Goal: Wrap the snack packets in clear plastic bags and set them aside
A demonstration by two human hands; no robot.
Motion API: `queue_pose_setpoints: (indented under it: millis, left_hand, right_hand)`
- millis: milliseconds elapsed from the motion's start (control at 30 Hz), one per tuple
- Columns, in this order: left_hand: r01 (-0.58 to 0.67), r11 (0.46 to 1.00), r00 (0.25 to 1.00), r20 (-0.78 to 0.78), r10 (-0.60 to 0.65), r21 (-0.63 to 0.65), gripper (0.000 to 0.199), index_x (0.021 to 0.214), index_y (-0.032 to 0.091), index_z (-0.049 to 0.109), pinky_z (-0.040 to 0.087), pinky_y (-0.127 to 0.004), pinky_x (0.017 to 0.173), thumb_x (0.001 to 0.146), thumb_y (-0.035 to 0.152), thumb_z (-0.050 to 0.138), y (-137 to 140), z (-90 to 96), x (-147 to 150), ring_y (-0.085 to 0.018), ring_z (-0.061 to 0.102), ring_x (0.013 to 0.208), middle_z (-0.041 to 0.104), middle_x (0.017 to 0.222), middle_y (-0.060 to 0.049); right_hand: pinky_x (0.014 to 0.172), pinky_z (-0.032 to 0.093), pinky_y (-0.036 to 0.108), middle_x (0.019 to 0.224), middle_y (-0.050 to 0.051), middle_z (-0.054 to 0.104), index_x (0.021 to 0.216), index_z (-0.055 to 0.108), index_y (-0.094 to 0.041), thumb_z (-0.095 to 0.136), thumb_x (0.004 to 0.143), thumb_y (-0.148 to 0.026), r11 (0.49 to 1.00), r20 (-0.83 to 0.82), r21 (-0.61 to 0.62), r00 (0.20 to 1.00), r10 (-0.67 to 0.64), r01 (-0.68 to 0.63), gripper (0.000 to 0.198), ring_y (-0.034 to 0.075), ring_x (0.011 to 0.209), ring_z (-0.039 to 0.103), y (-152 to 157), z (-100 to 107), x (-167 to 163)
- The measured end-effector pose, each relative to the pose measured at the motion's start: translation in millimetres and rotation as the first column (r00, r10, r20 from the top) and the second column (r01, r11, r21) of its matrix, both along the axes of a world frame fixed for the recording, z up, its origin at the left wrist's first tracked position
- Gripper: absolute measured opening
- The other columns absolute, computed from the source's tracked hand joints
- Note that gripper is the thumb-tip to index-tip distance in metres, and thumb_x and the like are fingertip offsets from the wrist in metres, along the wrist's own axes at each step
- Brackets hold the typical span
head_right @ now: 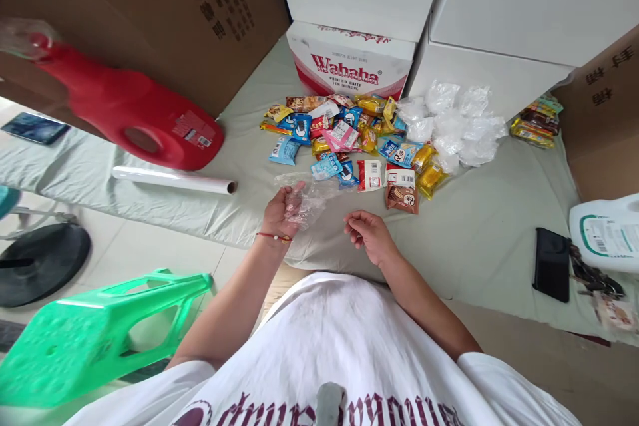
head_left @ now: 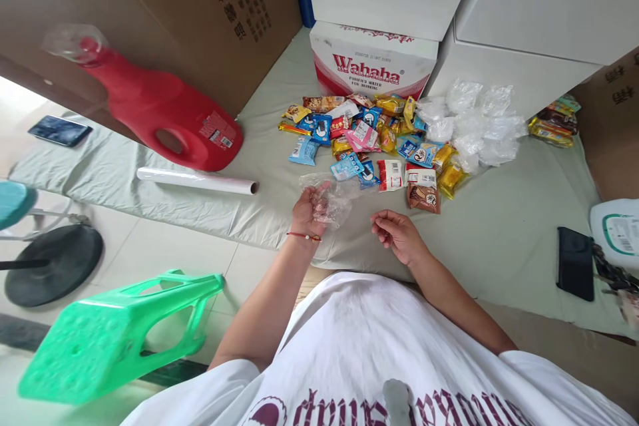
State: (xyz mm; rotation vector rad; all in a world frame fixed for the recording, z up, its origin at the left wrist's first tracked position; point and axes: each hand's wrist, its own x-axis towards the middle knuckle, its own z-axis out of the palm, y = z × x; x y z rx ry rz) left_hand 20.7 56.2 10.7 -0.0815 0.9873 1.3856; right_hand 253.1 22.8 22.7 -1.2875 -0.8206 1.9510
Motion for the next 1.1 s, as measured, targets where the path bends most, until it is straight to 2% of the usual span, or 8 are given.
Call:
queue_pose_setpoints:
  millis: [267,433,600,700,800,933,1000,1100]
  left_hand:
    - [-0.003,0.995,1.000,0.004,0.002,0.100,0.022,0.079,0.020,0.050,0.018,-0.018,0.029,0.095,0.029,0.063,-6.5,10.5,16.4,0.000,0.030,0.030,0.079,0.093,-0.001]
    - [-0.076,0.992,0.990,-0.107,0.087,0.103,0.021,0.082,0.021,0.049,0.019,-0.018,0.032,0.098,0.032,0.057,-3.5,6.5,17.9,-0.001,0.035,0.031,0.080,0.096,-0.001]
    - [-0.082,0.989,0.988,-0.118,0.096,0.120,0.017,0.088,0.021,0.054,0.022,-0.020,0.032,0.097,0.035,0.060,-2.2,2.5,11.6,-0.001,0.032,0.030,0.079,0.097,0.001]
    - [0.008,0.976,0.995,-0.103,0.014,0.218,0.021,0.088,0.021,0.055,0.023,-0.021,0.031,0.094,0.039,0.064,-6.5,5.5,11.8,0.000,0.032,0.030,0.079,0.105,0.000]
    - [0.126,0.946,0.986,-0.143,-0.086,0.299,0.027,0.092,0.023,0.057,0.020,-0.021,0.029,0.088,0.045,0.073,-12.4,14.2,16.2,0.000,0.033,0.029,0.079,0.108,-0.001]
    - [0.230,0.914,0.964,-0.208,-0.167,0.334,0.030,0.094,0.024,0.058,0.015,-0.021,0.027,0.087,0.049,0.073,-17.6,28.5,20.3,0.000,0.033,0.029,0.078,0.110,-0.002]
    - [0.246,0.910,0.956,-0.237,-0.171,0.334,0.030,0.092,0.024,0.057,0.015,-0.020,0.027,0.088,0.050,0.072,-18.4,32.6,16.2,0.000,0.032,0.030,0.078,0.109,-0.002]
    - [0.243,0.901,0.948,-0.285,-0.142,0.360,0.035,0.088,0.024,0.053,0.015,-0.020,0.027,0.086,0.050,0.075,-18.2,32.5,1.3,-0.001,0.034,0.030,0.077,0.104,-0.002]
  right_hand:
    - [0.041,0.031,0.018,0.091,0.005,0.070,0.087,0.071,-0.020,0.084,0.065,-0.067,0.989,-0.114,-0.065,0.985,0.127,-0.135,0.053,0.010,0.063,0.050,11.6,6.5,-34.6]
    - [0.047,0.032,0.020,0.065,-0.005,0.051,0.076,0.063,-0.021,0.084,0.070,-0.055,0.967,0.073,0.243,0.995,0.066,-0.082,0.040,0.009,0.057,0.040,1.3,-1.4,-40.4]
    - [0.057,0.042,0.025,0.074,0.000,0.062,0.086,0.069,-0.021,0.067,0.088,-0.050,0.842,0.289,0.434,0.935,0.206,-0.320,0.028,0.013,0.064,0.051,-21.3,-19.1,-18.2]
    - [0.055,0.043,0.026,0.077,0.001,0.062,0.090,0.066,-0.022,0.061,0.093,-0.051,0.867,0.338,0.484,0.939,-0.064,-0.115,0.030,0.013,0.061,0.049,-12.6,-18.6,1.8]
    - [0.064,0.048,0.028,0.102,0.005,0.065,0.109,0.067,-0.023,0.067,0.091,-0.045,0.733,0.392,0.680,0.848,-0.358,-0.005,0.028,0.013,0.069,0.052,13.0,-7.3,16.7]
    - [0.064,0.050,0.029,0.127,0.009,0.064,0.137,0.059,-0.025,0.077,0.080,-0.040,0.701,0.472,0.661,0.874,-0.111,-0.268,0.062,0.011,0.067,0.053,49.5,2.5,21.0]
    - [0.063,0.049,0.028,0.105,0.005,0.071,0.122,0.069,-0.022,0.075,0.082,-0.040,0.698,0.498,0.606,0.866,0.040,-0.381,0.044,0.012,0.065,0.053,60.7,2.3,22.1]
    - [0.066,0.048,0.028,0.085,0.002,0.070,0.093,0.075,-0.022,0.069,0.089,-0.038,0.624,0.506,0.677,0.863,-0.009,-0.391,0.018,0.015,0.070,0.059,65.1,3.5,31.4]
